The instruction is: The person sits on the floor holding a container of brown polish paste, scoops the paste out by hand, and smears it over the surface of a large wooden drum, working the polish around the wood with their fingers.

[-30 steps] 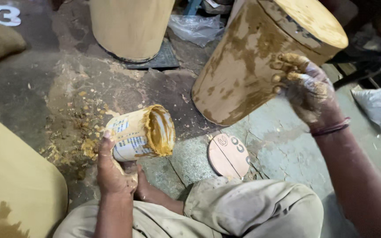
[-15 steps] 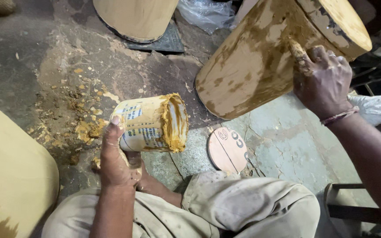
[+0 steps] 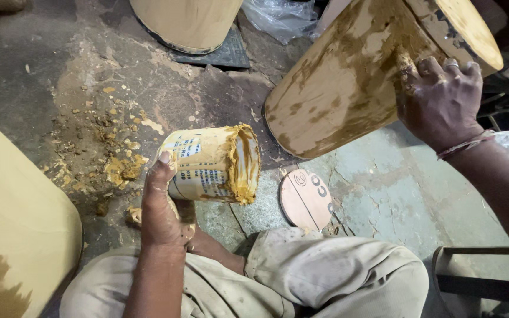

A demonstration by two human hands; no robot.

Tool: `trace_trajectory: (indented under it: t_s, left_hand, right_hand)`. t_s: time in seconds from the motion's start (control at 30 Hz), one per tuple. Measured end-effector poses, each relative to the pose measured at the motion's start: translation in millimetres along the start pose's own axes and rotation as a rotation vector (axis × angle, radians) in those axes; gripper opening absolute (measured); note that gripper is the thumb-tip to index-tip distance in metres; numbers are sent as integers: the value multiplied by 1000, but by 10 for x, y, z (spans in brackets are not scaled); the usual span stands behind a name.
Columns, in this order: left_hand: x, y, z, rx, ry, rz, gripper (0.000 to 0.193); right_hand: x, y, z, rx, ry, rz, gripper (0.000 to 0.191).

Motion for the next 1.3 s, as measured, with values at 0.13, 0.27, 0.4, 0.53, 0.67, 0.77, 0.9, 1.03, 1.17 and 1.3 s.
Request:
trace_trajectory:
  t_s: [0.13,0.27,0.4,0.53,0.67,0.77,0.9,1.03,1.17,1.3]
  left_hand:
    - [-30,8,-15,2,-40,7,62]
    - [-42,31,-23,-9,-33,11,62]
    - [-71,59,-24,-16,-53,63,65]
    - [-119,73,-41,-51,-116,144,70]
    - [-137,68,-71,-31,-85,131,72]
    - [-175,76,-71,-25,-94,79,72]
    - [-190,69,-95,-11,-74,79,70]
    - [-172,52,-102,6,-62,83,68]
    - [-154,49,-103,33,16,126,69]
    - [-209,59,-130,23,-51,135,72]
  right_hand:
    - [-74,57,-26,39,85,-70,24]
    - [-80,81,-6,43,78,-81,20]
    - [-45,126,8,-11,147,100,25]
    - [-175,248,21,-121,54,238,18]
    - [-370,330,73,-104,78,82,13]
    - [-498,348,74,-90,105,37,7]
    - [-633,355,65,-126,119,83,7]
    - [-712,379,65,-209,82,234,12]
    - [-660,318,64,-231,226,444,30]
    - [-571,296,-26,-176,256,372,40]
Point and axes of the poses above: each hand's wrist, its own z-axis towards the middle knuckle, its own x-axis out of the back of the hand, y = z × x, the point moved 3 cm from there along z, towards the middle knuckle, and after that the axes turned 11 degrees about x, right-handed, at the moved point
